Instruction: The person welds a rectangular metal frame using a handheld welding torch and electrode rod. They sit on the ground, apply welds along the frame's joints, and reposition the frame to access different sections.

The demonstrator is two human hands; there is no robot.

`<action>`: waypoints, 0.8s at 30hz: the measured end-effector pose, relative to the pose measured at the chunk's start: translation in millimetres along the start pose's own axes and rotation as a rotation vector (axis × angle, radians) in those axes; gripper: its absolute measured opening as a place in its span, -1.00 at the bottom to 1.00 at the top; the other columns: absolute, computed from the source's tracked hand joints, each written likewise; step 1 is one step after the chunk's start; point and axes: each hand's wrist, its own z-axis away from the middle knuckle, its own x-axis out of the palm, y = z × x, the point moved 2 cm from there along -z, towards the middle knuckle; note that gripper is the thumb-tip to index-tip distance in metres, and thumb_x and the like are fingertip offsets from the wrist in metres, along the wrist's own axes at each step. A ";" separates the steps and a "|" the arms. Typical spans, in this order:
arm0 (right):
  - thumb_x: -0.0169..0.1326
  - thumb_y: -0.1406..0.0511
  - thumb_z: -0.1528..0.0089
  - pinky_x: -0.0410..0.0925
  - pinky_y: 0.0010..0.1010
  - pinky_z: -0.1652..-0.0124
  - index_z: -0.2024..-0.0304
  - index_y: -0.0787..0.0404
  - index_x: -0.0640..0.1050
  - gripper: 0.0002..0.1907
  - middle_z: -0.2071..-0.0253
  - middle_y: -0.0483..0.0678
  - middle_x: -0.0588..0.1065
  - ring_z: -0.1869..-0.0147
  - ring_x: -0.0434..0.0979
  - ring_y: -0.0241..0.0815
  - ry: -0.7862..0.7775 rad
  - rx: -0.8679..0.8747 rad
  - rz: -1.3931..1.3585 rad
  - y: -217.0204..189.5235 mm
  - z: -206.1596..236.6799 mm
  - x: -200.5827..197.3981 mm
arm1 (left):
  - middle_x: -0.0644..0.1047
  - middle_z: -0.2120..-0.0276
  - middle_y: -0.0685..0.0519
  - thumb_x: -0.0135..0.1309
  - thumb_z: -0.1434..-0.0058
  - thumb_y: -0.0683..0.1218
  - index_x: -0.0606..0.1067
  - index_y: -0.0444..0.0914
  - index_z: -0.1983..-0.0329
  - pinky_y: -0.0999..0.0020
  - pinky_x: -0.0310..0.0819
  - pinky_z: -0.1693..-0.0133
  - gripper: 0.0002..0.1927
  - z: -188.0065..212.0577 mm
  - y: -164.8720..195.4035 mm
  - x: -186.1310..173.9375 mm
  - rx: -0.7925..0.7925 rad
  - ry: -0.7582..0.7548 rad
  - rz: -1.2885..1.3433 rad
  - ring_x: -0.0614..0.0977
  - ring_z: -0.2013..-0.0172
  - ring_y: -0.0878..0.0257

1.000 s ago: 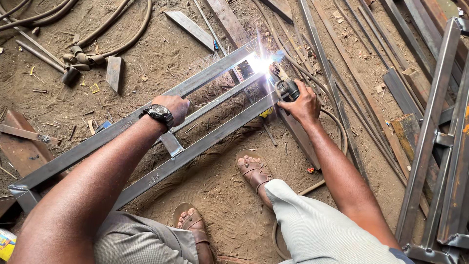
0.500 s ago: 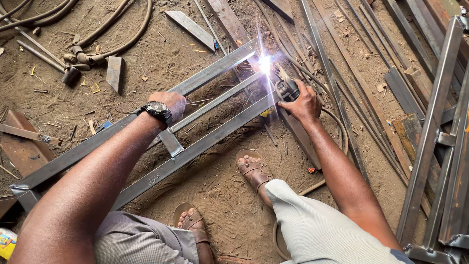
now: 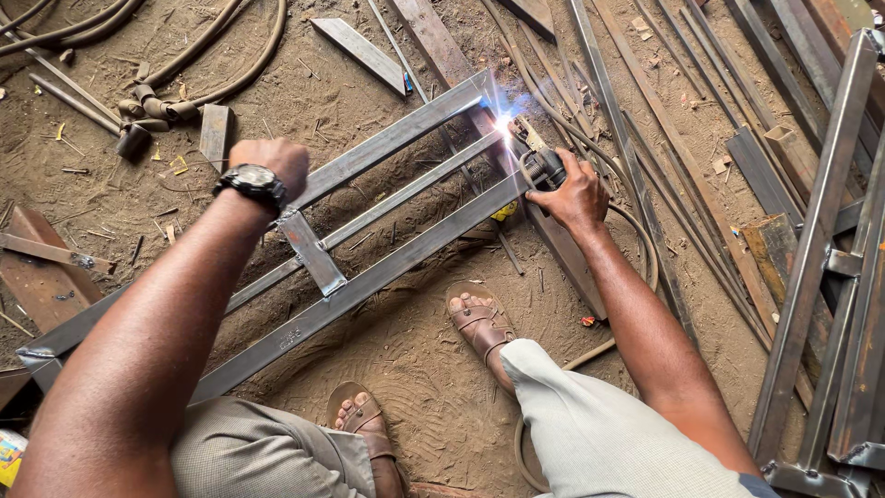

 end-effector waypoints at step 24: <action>0.43 -0.06 0.01 0.54 -0.15 0.12 -0.34 0.09 0.37 -0.04 0.02 0.05 0.54 0.07 0.62 -0.08 -0.048 0.138 -0.282 11.2 -3.2 2.4 | 0.66 -0.02 -0.12 -0.20 -0.45 -0.03 0.63 -0.21 -0.05 0.11 0.61 0.04 -0.62 -2.9 -28.5 -15.1 -0.111 -0.081 0.025 0.71 0.00 0.10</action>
